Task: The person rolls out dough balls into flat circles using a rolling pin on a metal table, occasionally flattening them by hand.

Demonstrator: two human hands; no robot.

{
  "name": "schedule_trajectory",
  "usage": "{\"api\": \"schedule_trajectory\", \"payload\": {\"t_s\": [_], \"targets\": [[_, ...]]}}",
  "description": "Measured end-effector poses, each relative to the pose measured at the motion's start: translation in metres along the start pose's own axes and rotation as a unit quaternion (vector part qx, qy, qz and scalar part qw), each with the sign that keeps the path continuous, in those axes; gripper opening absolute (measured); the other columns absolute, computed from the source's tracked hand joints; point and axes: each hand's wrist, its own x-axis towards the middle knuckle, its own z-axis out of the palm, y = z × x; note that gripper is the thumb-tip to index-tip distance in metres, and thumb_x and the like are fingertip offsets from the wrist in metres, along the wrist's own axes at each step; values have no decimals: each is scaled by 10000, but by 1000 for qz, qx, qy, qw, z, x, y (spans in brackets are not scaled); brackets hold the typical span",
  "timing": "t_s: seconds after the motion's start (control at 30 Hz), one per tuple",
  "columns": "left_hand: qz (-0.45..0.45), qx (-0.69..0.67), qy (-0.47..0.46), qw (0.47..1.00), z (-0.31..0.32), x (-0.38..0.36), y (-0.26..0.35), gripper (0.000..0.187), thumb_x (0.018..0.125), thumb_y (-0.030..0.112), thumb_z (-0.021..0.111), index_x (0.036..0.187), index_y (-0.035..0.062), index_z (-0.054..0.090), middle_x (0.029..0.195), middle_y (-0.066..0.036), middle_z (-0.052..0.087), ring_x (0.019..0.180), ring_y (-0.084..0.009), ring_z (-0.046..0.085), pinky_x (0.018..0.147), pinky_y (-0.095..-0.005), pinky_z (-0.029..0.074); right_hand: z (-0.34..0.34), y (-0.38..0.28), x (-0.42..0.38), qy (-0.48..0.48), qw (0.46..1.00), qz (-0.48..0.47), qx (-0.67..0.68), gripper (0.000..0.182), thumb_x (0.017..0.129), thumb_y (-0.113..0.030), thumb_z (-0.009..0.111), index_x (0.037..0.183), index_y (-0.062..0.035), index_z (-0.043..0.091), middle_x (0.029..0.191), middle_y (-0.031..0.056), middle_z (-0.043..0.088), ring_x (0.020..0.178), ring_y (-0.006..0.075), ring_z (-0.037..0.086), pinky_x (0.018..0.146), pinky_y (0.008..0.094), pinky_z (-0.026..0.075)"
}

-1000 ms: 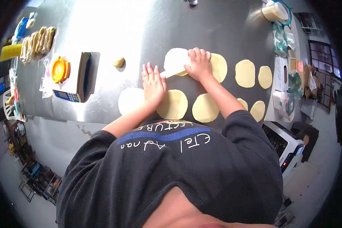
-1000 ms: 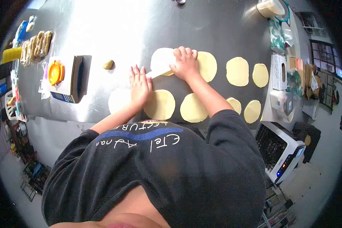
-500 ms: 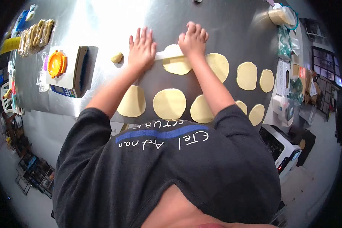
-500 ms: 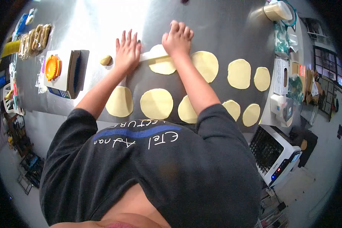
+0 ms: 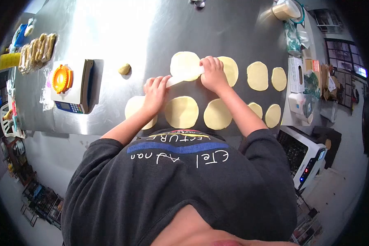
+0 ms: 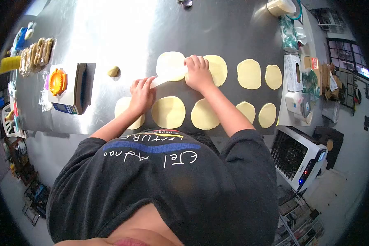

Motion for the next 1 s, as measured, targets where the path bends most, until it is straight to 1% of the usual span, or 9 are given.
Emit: {"api": "schedule_trajectory", "payload": {"t_s": [0.13, 0.2, 0.23, 0.43, 0.6, 0.73, 0.83, 0.9, 1.0], "targets": [[-59, 10, -57, 997, 12, 3, 2, 483, 836, 196, 566, 1296, 74, 477, 1284, -145, 480, 1136, -339, 443, 957, -515, 327, 12, 0, 5, -51, 996, 39, -55, 285, 716, -191, 555, 979, -104, 491, 999, 81, 492, 1001, 276, 448, 874, 422, 336], [-65, 174, 32, 982, 18, 11, 7, 543, 871, 347, 519, 1326, 56, 469, 1412, -123, 389, 1237, -301, 381, 1020, -541, 237, 19, -4, 17, -49, 995, 44, -77, 297, 727, -244, 565, 977, -99, 499, 976, 85, 495, 971, 279, 460, 869, 424, 342], [-63, 216, 39, 973, 20, 19, 1, 621, 914, 435, 415, 1363, 7, 420, 1488, -144, 290, 1372, -313, 233, 1081, -567, 110, 24, -2, 28, -22, 995, 47, -91, 290, 735, -240, 558, 980, -95, 503, 970, 86, 501, 960, 282, 468, 868, 429, 342], [-161, 201, 54, 965, 4, 99, -48, 611, 949, 380, 379, 1407, -20, 322, 1524, -206, 157, 1427, -385, 37, 1094, -608, 13, 53, 13, 121, 44, 992, 71, -100, 199, 775, -196, 497, 946, -95, 478, 978, 95, 511, 951, 294, 482, 858, 442, 341], [-139, 153, 202, 957, 5, 119, -68, 637, 953, 409, 366, 1435, 4, 272, 1529, -184, 165, 1427, -361, 81, 1099, -603, 24, 51, 9, 143, 108, 984, 89, -111, 251, 764, -196, 500, 995, -105, 460, 994, 102, 497, 969, 294, 470, 857, 443, 334], [-38, 160, -35, 986, 9, 39, -14, 614, 917, 424, 444, 1422, 88, 349, 1506, -136, 265, 1417, -305, 176, 1102, -599, 22, 36, 0, 50, 51, 994, 36, -85, 361, 726, -199, 543, 1070, -119, 470, 1005, 96, 487, 993, 284, 458, 870, 443, 324], [19, 141, -32, 989, 3, 11, 0, 554, 852, 333, 569, 1348, 119, 447, 1388, -83, 435, 1306, -271, 356, 1079, -548, 175, 15, -9, 4, 18, 995, 69, -69, 344, 733, -158, 533, 1069, -120, 468, 1023, 85, 486, 998, 276, 459, 881, 446, 316], [-26, 62, -83, 994, -1, 12, -15, 509, 773, 200, 645, 1260, 142, 508, 1232, -39, 531, 1126, -254, 461, 974, -464, 310, 7, -10, -11, 3, 991, 3, -130, 307, 748, -104, 507, 1054, -119, 484, 1022, 71, 498, 994, 267, 466, 886, 448, 310], [100, 22, -76, 992, -20, 28, -48, 474, 780, 142, 648, 1236, 155, 520, 1194, -62, 551, 1067, -304, 475, 923, -457, 343, 8, -32, -26, 16, 994, 77, -81, 280, 754, -61, 488, 1027, -119, 504, 1009, 62, 509, 979, 267, 476, 871, 442, 315]]}}
